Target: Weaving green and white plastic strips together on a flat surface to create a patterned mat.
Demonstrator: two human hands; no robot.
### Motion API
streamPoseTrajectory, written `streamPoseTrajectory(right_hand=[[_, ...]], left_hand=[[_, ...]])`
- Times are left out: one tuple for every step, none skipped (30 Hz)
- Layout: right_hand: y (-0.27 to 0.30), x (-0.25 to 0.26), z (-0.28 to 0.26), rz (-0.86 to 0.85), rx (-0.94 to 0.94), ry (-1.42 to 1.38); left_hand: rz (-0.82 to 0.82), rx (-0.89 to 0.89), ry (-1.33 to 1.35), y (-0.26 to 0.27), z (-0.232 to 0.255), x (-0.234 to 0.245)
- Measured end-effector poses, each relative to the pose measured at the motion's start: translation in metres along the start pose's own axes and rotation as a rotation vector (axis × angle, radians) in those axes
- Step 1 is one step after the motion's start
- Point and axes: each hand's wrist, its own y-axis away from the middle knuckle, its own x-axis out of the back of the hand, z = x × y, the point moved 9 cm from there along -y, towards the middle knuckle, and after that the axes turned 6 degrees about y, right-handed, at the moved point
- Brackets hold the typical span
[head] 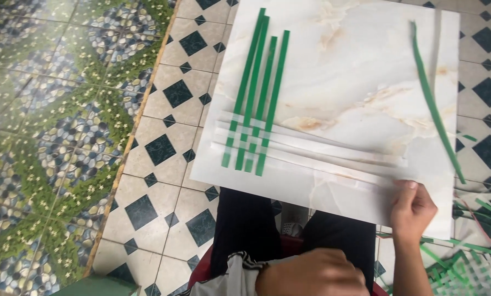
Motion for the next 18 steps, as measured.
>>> streamPoseTrajectory(right_hand=[[0.001, 0.003, -0.003, 0.010, -0.004, 0.007], [0.001, 0.002, -0.006, -0.005, -0.015, 0.029], [0.001, 0.000, -0.009, -0.020, -0.027, 0.051], [0.002, 0.002, -0.009, -0.019, -0.029, 0.053], [0.004, 0.003, -0.010, -0.009, -0.030, 0.071], [0.004, 0.002, -0.010, -0.004, -0.032, 0.086], [0.006, 0.002, -0.004, -0.008, -0.033, 0.084], [0.007, 0.004, -0.002, 0.032, -0.008, 0.105], [0.008, 0.007, -0.001, 0.071, 0.017, 0.125], [0.010, 0.003, -0.003, 0.064, 0.022, 0.121], [0.013, 0.006, -0.013, 0.127, 0.112, 0.136], [0.019, 0.009, -0.023, 0.188, 0.202, 0.152], [0.019, 0.003, -0.040, 0.182, 0.207, 0.149], [0.021, -0.010, -0.066, 0.110, 0.320, 0.119], [0.024, -0.021, -0.092, 0.039, 0.433, 0.087], [0.022, -0.030, -0.111, 0.034, 0.433, 0.082], [0.022, -0.044, -0.133, -0.049, 0.469, 0.071], [0.021, -0.059, -0.154, -0.131, 0.503, 0.061]], left_hand=[[-0.008, -0.007, 0.008, 0.006, -0.026, -0.018], [0.037, 0.066, -0.055, 0.011, -0.060, -0.031], [0.081, 0.140, -0.119, 0.017, -0.093, -0.043], [0.080, 0.139, -0.116, 0.023, -0.102, -0.046], [0.018, 0.206, -0.121, 0.030, -0.116, -0.053], [-0.041, 0.277, -0.130, 0.038, -0.132, -0.059], [-0.039, 0.281, -0.130, 0.041, -0.135, -0.059], [-0.026, 0.263, -0.152, 0.044, -0.135, -0.057], [-0.014, 0.245, -0.175, 0.046, -0.135, -0.054], [-0.007, 0.249, -0.180, 0.044, -0.131, -0.048], [0.092, 0.165, -0.260, 0.040, -0.118, -0.034], [0.189, 0.078, -0.339, 0.039, -0.104, -0.022], [0.196, 0.082, -0.343, 0.035, -0.097, -0.009], [0.321, 0.002, -0.403, 0.034, -0.081, 0.013], [0.444, -0.080, -0.464, 0.035, -0.065, 0.034], [0.446, -0.075, -0.468, 0.036, -0.063, 0.046], [0.582, -0.049, -0.579, 0.044, -0.057, 0.067], [0.717, -0.022, -0.688, 0.051, -0.052, 0.087]])
